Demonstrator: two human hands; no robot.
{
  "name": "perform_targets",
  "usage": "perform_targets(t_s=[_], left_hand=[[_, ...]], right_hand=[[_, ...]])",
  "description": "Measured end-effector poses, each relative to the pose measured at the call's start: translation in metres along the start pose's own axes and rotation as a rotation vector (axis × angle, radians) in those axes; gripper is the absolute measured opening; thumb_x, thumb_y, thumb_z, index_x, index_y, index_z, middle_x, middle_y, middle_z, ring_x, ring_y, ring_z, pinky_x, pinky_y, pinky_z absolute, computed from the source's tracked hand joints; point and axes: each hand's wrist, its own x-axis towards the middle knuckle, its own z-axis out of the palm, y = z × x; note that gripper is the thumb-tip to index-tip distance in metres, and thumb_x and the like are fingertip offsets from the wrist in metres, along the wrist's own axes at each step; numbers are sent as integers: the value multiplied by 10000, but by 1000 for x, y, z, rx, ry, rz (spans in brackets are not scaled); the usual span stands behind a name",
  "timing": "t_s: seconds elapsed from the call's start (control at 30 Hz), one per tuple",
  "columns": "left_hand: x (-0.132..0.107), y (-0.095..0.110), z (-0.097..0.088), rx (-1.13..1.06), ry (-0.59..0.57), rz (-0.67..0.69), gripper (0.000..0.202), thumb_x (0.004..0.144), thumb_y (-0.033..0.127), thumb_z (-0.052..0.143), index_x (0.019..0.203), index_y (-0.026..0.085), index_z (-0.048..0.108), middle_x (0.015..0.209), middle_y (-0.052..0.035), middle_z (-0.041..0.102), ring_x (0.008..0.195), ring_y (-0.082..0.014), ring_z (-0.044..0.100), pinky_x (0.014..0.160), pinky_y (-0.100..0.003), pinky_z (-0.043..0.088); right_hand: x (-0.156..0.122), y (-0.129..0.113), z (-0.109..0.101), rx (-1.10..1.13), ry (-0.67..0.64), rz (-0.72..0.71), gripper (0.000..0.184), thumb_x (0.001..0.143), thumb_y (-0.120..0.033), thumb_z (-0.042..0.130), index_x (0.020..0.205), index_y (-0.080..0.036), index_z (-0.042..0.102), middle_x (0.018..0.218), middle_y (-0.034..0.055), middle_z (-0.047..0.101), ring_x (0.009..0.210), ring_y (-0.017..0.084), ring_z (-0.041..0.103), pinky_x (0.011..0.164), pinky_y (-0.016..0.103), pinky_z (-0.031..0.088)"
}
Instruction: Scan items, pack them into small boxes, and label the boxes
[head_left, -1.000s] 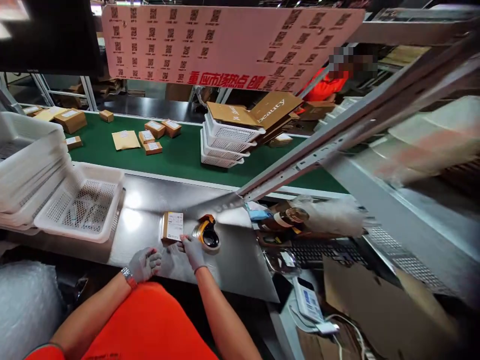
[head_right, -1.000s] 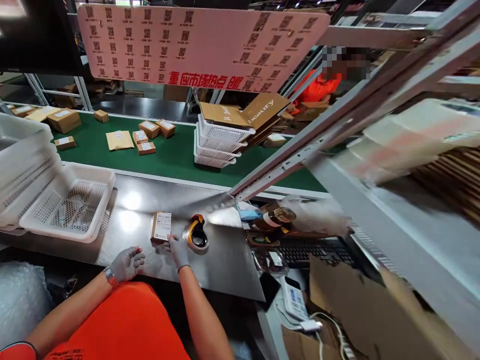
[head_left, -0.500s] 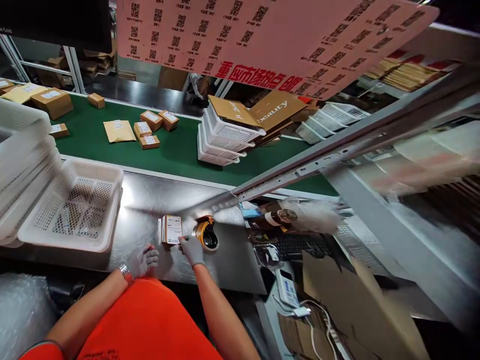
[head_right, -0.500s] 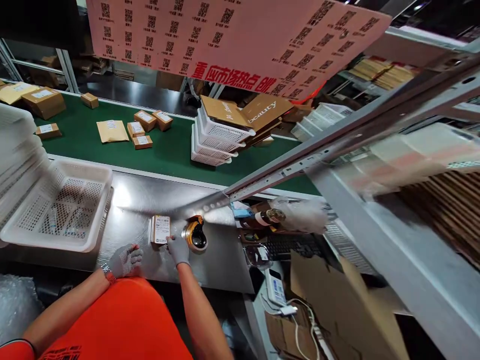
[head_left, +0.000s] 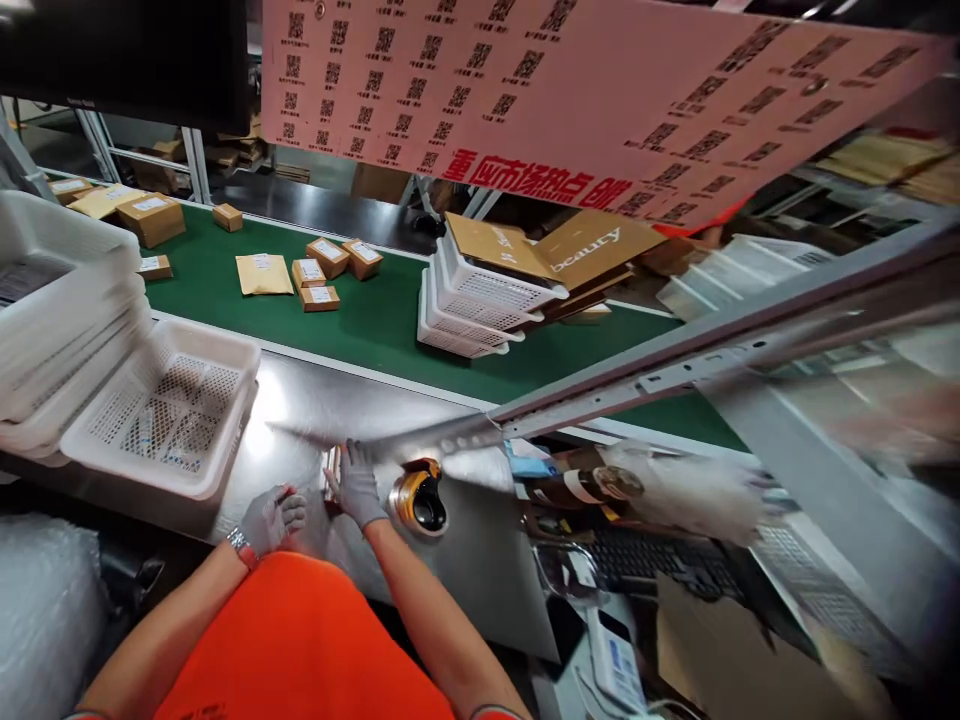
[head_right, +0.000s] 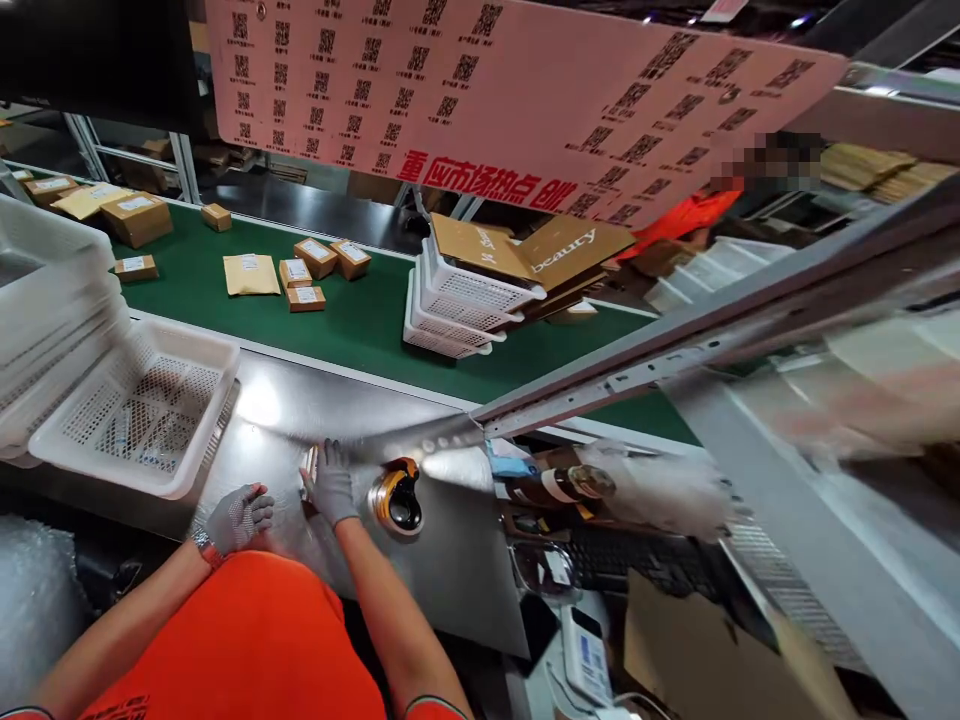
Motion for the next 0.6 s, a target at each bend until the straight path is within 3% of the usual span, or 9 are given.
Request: perform_targets(t_s=[0.13,0.23,0.33,0.47,0.53,0.6], left_hand=[[3,-11,5,-55,38,18,327,1215,238,474,921,193,611,667,1,704,515,-142,674,527,-232,509],[12,-22,3,-103,51,63,289,1198,227,500,938,190,618,684,-11,720,521,-152,691,523,-234,510],[19,-34,3,-116,41,83,245,1174,190,532,947,193,623,707,-26,750,534,-165,715,523,-236,523],[24,-52,4,-146,45,116,214,1159,181,558,957,190,629,707,-38,760,531,-178,727,506,-239,526],[25,-60,4,-184,55,137,190,1139,188,579,956,193,632,714,-44,765,533,-184,728,505,-243,533],[24,-66,2,-235,49,143,142,1105,197,611,965,201,635,741,-50,782,556,-193,743,535,-256,566]], right_hand=[[-3,6,26,-168,-87,-37,785,1037,-323,664,1736,8,532,1878,307,403,1772,472,357,1450,606,270],[-3,9,29,-204,-117,-59,767,1062,-259,570,1782,-9,477,1902,264,369,1797,431,331,1461,576,266],[4,6,26,-175,-152,-85,789,1038,-187,546,1807,-46,446,1918,239,332,1805,416,323,1472,622,238],[3,1,16,-54,-234,-223,722,991,-117,537,1708,-67,606,1888,240,406,1796,397,350,1475,661,250],[-13,3,10,79,-276,-349,649,998,-147,536,1625,-89,690,1863,239,468,1773,373,401,1454,629,330],[-36,8,3,260,-345,-470,565,1008,-241,578,1534,-173,773,1780,200,606,1668,355,557,1379,569,468]])
